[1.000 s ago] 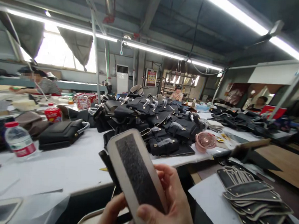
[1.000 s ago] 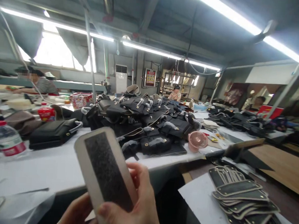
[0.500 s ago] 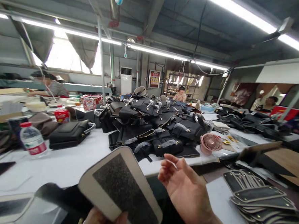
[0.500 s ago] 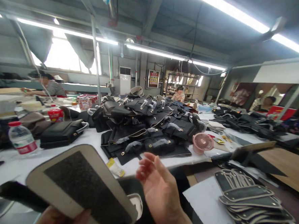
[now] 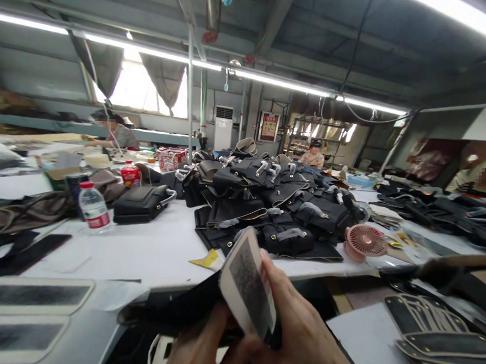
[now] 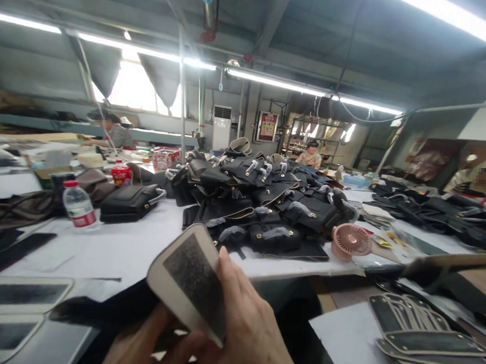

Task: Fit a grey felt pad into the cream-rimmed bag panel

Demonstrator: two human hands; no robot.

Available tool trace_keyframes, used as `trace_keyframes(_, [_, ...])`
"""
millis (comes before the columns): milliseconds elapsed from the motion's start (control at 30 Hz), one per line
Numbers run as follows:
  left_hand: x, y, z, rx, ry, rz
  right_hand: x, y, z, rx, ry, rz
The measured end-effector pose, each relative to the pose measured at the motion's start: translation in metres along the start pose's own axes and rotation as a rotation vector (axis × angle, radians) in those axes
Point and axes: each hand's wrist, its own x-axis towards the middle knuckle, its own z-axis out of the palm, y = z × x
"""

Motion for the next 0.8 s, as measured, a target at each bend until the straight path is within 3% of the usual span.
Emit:
trace_keyframes(133, [0.017, 0.021, -0.024, -0.256, -0.258, 0.006, 0.017, 0.009, -0.009, -0.006, 0.048, 0.139])
trace_keyframes(200, [0.015, 0.023, -0.037, -0.29, -0.215, -0.004, 0.028, 0.02, -0.012, -0.006, 0.06, 0.17])
trace_keyframes(267, [0.004, 0.014, -0.048, -0.276, -0.05, -0.058, 0.038, 0.032, -0.012, 0.002, 0.048, 0.177])
trace_keyframes(400, [-0.035, -0.029, -0.061, -0.237, 0.341, -0.264, 0.044, 0.046, -0.006, -0.033, 0.011, 0.166])
trace_keyframes(467, [-0.055, -0.056, -0.063, -0.223, 0.454, -0.366, 0.043, 0.049, 0.0, -0.051, -0.007, 0.159])
trace_keyframes(600, [-0.085, -0.101, -0.057, -0.286, 0.483, -0.547, 0.041, 0.051, 0.017, -0.097, -0.055, 0.134])
trace_keyframes(800, [-0.111, -0.145, -0.029, -0.45, 0.497, -0.721, 0.039, 0.055, 0.038, -0.186, -0.102, 0.061])
